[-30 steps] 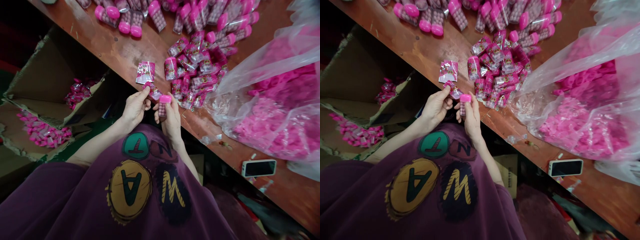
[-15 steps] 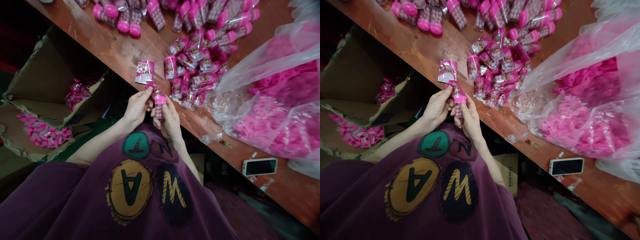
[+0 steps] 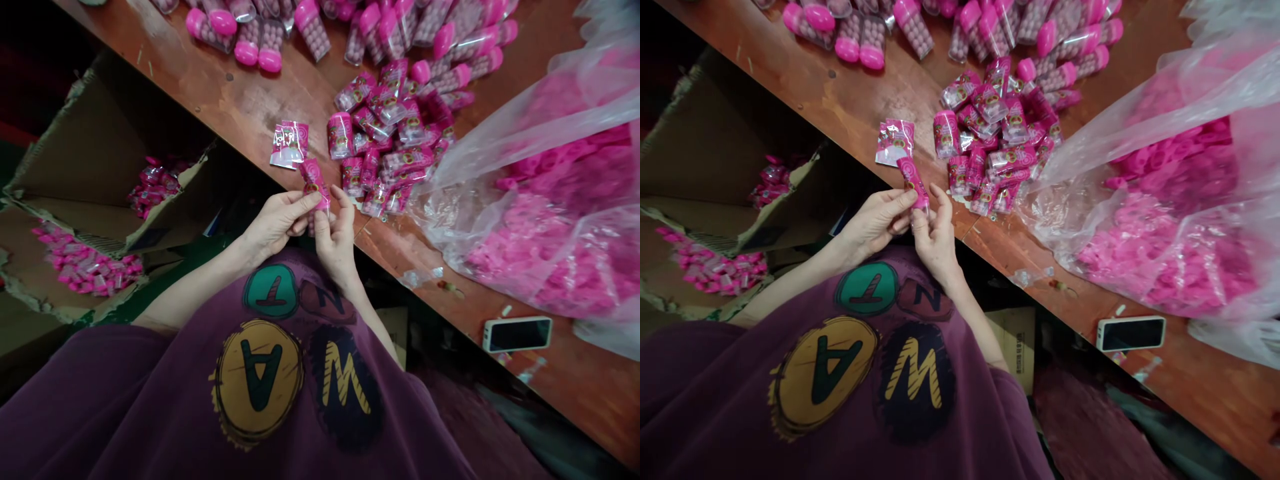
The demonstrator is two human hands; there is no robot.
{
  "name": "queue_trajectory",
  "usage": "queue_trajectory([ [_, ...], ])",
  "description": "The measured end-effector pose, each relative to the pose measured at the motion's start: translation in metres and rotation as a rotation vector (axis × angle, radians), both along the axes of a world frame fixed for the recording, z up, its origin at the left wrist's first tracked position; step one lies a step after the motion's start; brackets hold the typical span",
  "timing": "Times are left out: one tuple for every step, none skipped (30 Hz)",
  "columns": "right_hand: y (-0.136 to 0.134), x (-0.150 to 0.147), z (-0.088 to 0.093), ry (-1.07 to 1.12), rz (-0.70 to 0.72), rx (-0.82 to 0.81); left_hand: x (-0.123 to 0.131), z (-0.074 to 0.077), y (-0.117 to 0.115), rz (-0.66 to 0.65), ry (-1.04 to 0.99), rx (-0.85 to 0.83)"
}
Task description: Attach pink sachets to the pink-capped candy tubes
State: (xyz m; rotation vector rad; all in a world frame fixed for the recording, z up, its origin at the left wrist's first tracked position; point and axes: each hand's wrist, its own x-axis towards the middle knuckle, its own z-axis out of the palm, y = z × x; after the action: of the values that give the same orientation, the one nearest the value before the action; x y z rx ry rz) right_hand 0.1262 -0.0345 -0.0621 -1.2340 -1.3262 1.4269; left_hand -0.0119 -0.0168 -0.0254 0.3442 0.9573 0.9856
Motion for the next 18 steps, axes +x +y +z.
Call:
queue_trajectory([
  [0.0005,0.0013,-0.0013,-0.060,0.007,0.035,0.0007,-0.0005,-0.0003,0.004,0.004,-0.001],
  [0.0008,0.0025,-0.0020,-0.100,0.015,0.061,0.0010,-0.0011,-0.0002,0.011,0.008,-0.006],
  [0.0009,0.0034,-0.0022,-0.112,0.022,0.074,0.0009,-0.0018,0.0004,0.021,0.012,-0.015],
  [0.0008,0.0039,-0.0018,-0.095,0.031,0.073,0.0004,-0.0026,0.0013,0.034,0.015,-0.025],
  [0.0002,0.0042,-0.0010,-0.052,0.046,0.056,-0.0003,-0.0032,0.0025,0.050,0.015,-0.032],
  [-0.0005,0.0040,0.0000,0.004,0.065,0.026,-0.0011,-0.0037,0.0037,0.065,0.013,-0.037],
  [-0.0014,0.0035,0.0009,0.057,0.081,-0.009,-0.0017,-0.0040,0.0048,0.076,0.009,-0.040],
  [-0.0023,0.0026,0.0016,0.099,0.086,-0.040,-0.0020,-0.0041,0.0056,0.081,0.008,-0.045],
  [-0.0031,0.0015,0.0018,0.127,0.083,-0.063,-0.0019,-0.0040,0.0060,0.080,0.012,-0.052],
  [-0.0035,0.0004,0.0015,0.144,0.071,-0.076,-0.0015,-0.0038,0.0060,0.077,0.021,-0.061],
  [-0.0036,-0.0007,0.0009,0.153,0.051,-0.081,-0.0010,-0.0035,0.0056,0.077,0.035,-0.071],
  [-0.0034,-0.0015,0.0001,0.159,0.031,-0.087,-0.0006,-0.0031,0.0050,0.083,0.050,-0.081],
  [-0.0029,-0.0018,-0.0005,0.167,0.019,-0.100,-0.0007,-0.0026,0.0043,0.090,0.064,-0.092],
  [-0.0023,-0.0016,-0.0009,0.181,0.025,-0.123,-0.0013,-0.0021,0.0035,0.094,0.072,-0.102],
  [-0.0016,-0.0008,-0.0008,0.199,0.045,-0.156,-0.0026,-0.0017,0.0030,0.091,0.071,-0.111],
  [-0.0009,0.0003,-0.0004,0.221,0.073,-0.190,-0.0045,-0.0013,0.0025,0.084,0.063,-0.117],
  [-0.0004,0.0016,0.0003,0.241,0.105,-0.222,-0.0066,-0.0010,0.0023,0.072,0.046,-0.119],
  [0.0000,0.0026,0.0010,0.255,0.129,-0.242,-0.0086,-0.0010,0.0022,0.059,0.025,-0.116],
])
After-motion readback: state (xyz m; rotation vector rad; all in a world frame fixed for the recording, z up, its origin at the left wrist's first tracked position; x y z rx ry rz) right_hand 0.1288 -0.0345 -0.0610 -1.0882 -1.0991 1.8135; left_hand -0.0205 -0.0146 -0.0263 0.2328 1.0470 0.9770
